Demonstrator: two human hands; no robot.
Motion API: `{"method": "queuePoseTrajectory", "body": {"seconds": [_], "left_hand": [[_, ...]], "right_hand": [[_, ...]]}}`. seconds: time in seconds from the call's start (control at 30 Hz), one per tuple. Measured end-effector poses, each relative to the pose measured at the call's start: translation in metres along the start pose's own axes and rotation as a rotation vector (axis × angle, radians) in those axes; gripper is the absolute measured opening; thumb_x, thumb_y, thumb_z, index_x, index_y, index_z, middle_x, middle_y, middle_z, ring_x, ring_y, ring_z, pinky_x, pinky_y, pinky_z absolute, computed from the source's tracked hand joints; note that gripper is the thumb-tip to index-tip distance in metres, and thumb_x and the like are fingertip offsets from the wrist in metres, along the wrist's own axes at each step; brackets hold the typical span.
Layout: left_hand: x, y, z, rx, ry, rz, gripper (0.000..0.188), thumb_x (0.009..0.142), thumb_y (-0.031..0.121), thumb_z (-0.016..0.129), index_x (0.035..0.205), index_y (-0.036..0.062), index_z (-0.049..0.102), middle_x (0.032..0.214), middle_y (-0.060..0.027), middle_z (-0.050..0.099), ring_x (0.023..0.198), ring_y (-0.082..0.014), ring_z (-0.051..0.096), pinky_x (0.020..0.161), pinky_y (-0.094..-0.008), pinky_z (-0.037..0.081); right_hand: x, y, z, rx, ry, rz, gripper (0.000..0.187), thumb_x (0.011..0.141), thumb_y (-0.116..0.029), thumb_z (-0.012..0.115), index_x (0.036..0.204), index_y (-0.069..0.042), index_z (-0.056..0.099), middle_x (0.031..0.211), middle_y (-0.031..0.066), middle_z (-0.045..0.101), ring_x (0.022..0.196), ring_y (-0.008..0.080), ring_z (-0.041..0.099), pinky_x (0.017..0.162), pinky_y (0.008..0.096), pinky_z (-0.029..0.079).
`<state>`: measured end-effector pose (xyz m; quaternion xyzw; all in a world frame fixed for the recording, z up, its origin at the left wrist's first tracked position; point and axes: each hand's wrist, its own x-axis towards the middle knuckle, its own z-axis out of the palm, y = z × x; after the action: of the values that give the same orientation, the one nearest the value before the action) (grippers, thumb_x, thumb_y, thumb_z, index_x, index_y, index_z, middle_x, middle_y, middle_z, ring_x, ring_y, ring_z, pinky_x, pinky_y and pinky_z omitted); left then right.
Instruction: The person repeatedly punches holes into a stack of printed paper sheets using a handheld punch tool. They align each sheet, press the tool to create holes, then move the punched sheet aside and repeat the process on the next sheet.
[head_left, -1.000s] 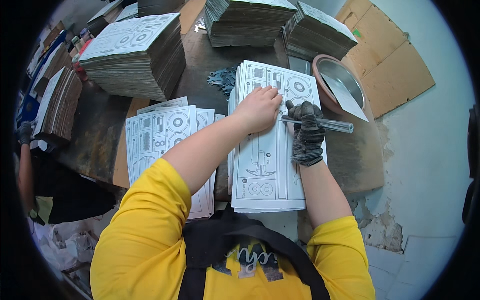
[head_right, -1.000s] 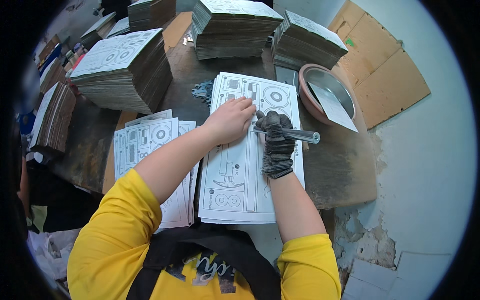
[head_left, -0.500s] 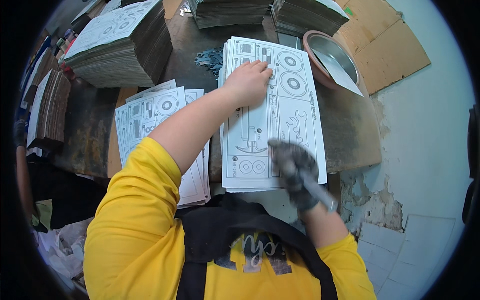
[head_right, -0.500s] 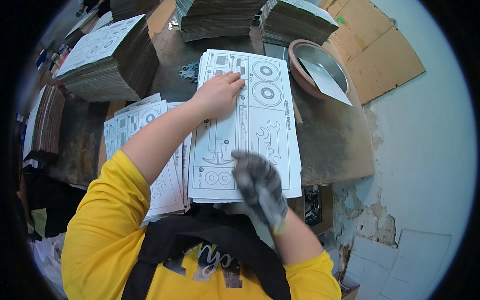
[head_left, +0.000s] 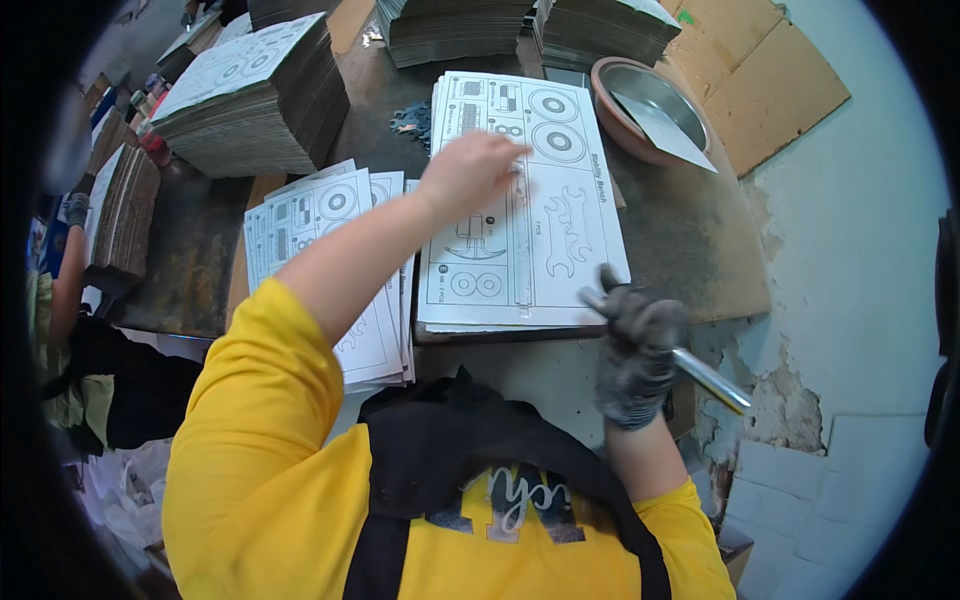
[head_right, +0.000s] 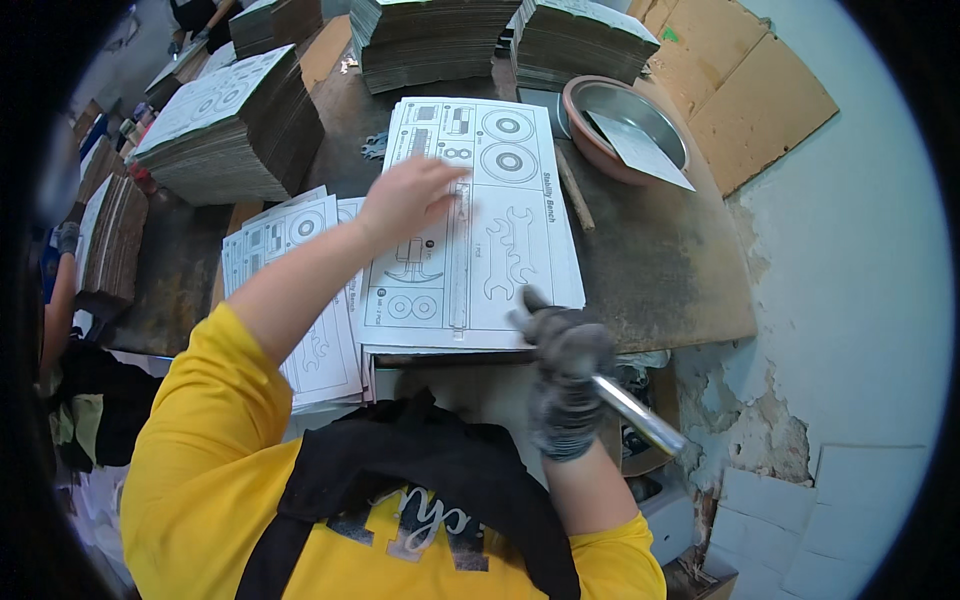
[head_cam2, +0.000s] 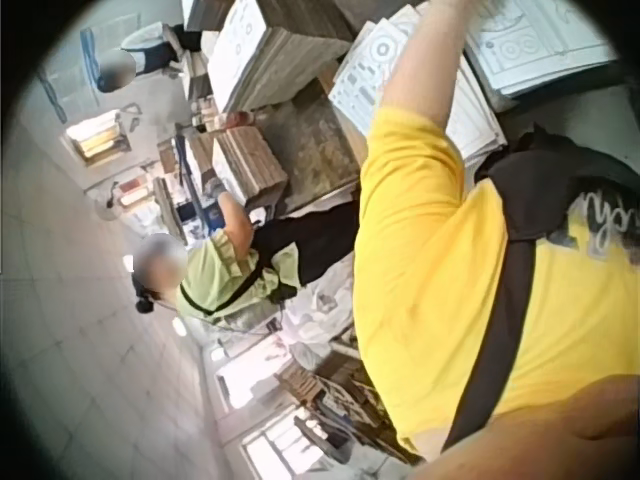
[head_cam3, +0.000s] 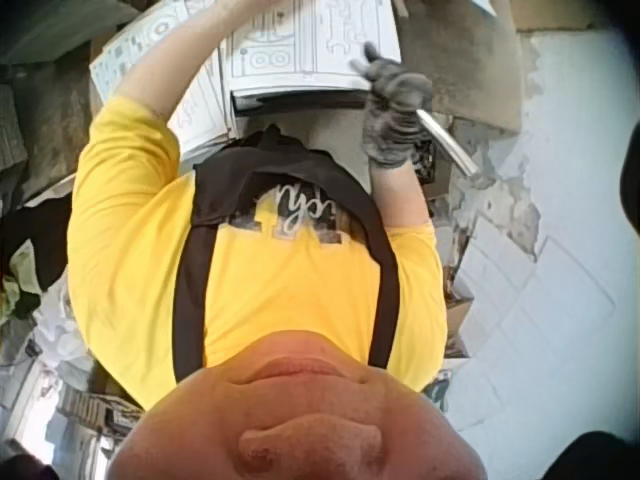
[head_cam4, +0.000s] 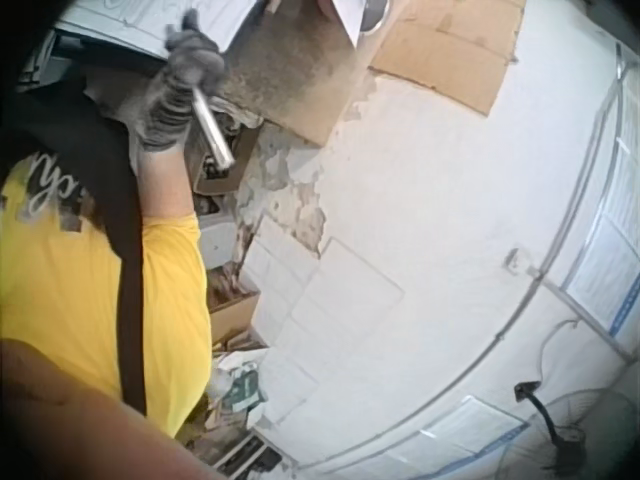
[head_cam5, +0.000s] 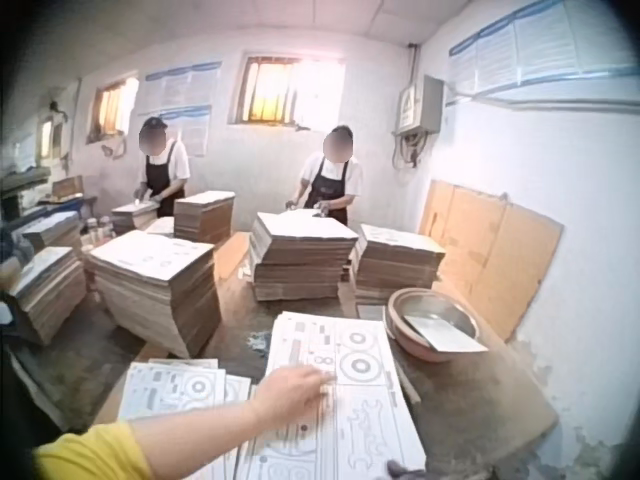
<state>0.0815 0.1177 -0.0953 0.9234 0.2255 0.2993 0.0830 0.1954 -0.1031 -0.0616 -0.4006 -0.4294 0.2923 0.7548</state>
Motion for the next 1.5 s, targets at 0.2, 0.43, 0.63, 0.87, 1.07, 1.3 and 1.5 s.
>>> {"method": "queuePoseTrajectory", "body": {"seconds": [0.2,0.43,0.63,0.87,1.07,1.3,1.5], "left_hand": [[-0.079,0.104,-0.034,0.112,-0.244,0.268,0.061,0.063,0.015,0.07,0.12,0.0031,0.048,0.096,-0.0124,0.055,0.097,-0.0257,0.052,0.101,-0.0429,0.031],[-0.083,0.123,-0.062,0.188,-0.201,0.182,0.062,0.059,0.006,0.067,0.119,0.0052,0.049,0.082,-0.0074,0.051,0.087,-0.0232,0.053,0.102,-0.0453,0.03],[-0.128,0.074,-0.12,0.237,0.361,-0.078,0.05,0.064,-0.006,0.061,0.112,0.007,0.056,0.096,-0.0114,0.053,0.088,-0.0287,0.051,0.077,-0.0346,0.044],[-0.311,0.026,-0.07,0.39,-0.32,-0.41,0.044,0.071,-0.001,0.054,0.114,0.0061,0.053,0.12,-0.0176,0.05,0.111,-0.033,0.049,0.091,-0.0426,0.041],[-0.223,-0.002,-0.065,-0.001,-0.337,-0.45,0.049,0.071,0.001,0.056,0.12,0.0068,0.049,0.127,-0.0158,0.045,0.114,-0.0315,0.046,0.095,-0.0374,0.04],[0.011,-0.018,-0.04,-0.15,-0.13,-0.101,0.042,0.083,0.012,0.057,0.123,0.0053,0.048,0.128,-0.0141,0.045,0.119,-0.0273,0.043,0.098,-0.0352,0.038],[0.033,-0.049,0.035,0.102,-0.117,-0.136,0.035,0.086,0.017,0.043,0.116,0.0003,0.049,0.125,-0.0167,0.047,0.119,-0.0296,0.042,0.102,-0.0393,0.03]], "right_hand": [[-0.001,-0.016,-0.059,0.138,0.021,-0.145,0.039,0.087,-0.025,0.053,0.057,-0.011,0.032,0.055,0.0005,0.03,0.057,0.0155,0.035,0.099,0.0455,0.034],[0.005,-0.023,-0.07,0.196,0.038,-0.205,0.035,0.086,-0.023,0.052,0.06,-0.011,0.032,0.059,0.0005,0.029,0.06,0.0154,0.034,0.101,0.046,0.031],[0.018,-0.022,-0.08,0.285,0.049,-0.213,0.037,0.087,-0.019,0.049,0.058,-0.011,0.03,0.054,0.0,0.025,0.055,0.0152,0.033,0.1,0.0476,0.033],[0.036,-0.002,-0.066,0.301,-0.061,-0.162,0.036,0.087,-0.019,0.05,0.059,-0.011,0.029,0.056,0.0,0.024,0.057,0.0156,0.03,0.101,0.0468,0.031],[0.062,0.019,-0.014,0.261,-0.127,-0.071,0.035,0.085,-0.028,0.055,0.064,-0.011,0.032,0.061,-0.0005,0.026,0.061,0.0163,0.032,0.1,0.0445,0.031],[0.134,0.083,0.032,0.082,-0.247,-0.061,0.025,0.085,-0.028,0.057,0.072,-0.009,0.049,0.068,0.0022,0.05,0.069,0.0147,0.05,0.089,0.0393,0.041],[0.146,0.137,0.017,-0.003,-0.145,0.163,0.023,0.085,-0.026,0.057,0.078,-0.004,0.053,0.073,0.0055,0.057,0.066,0.0123,0.051,0.065,0.0282,0.044]]}}
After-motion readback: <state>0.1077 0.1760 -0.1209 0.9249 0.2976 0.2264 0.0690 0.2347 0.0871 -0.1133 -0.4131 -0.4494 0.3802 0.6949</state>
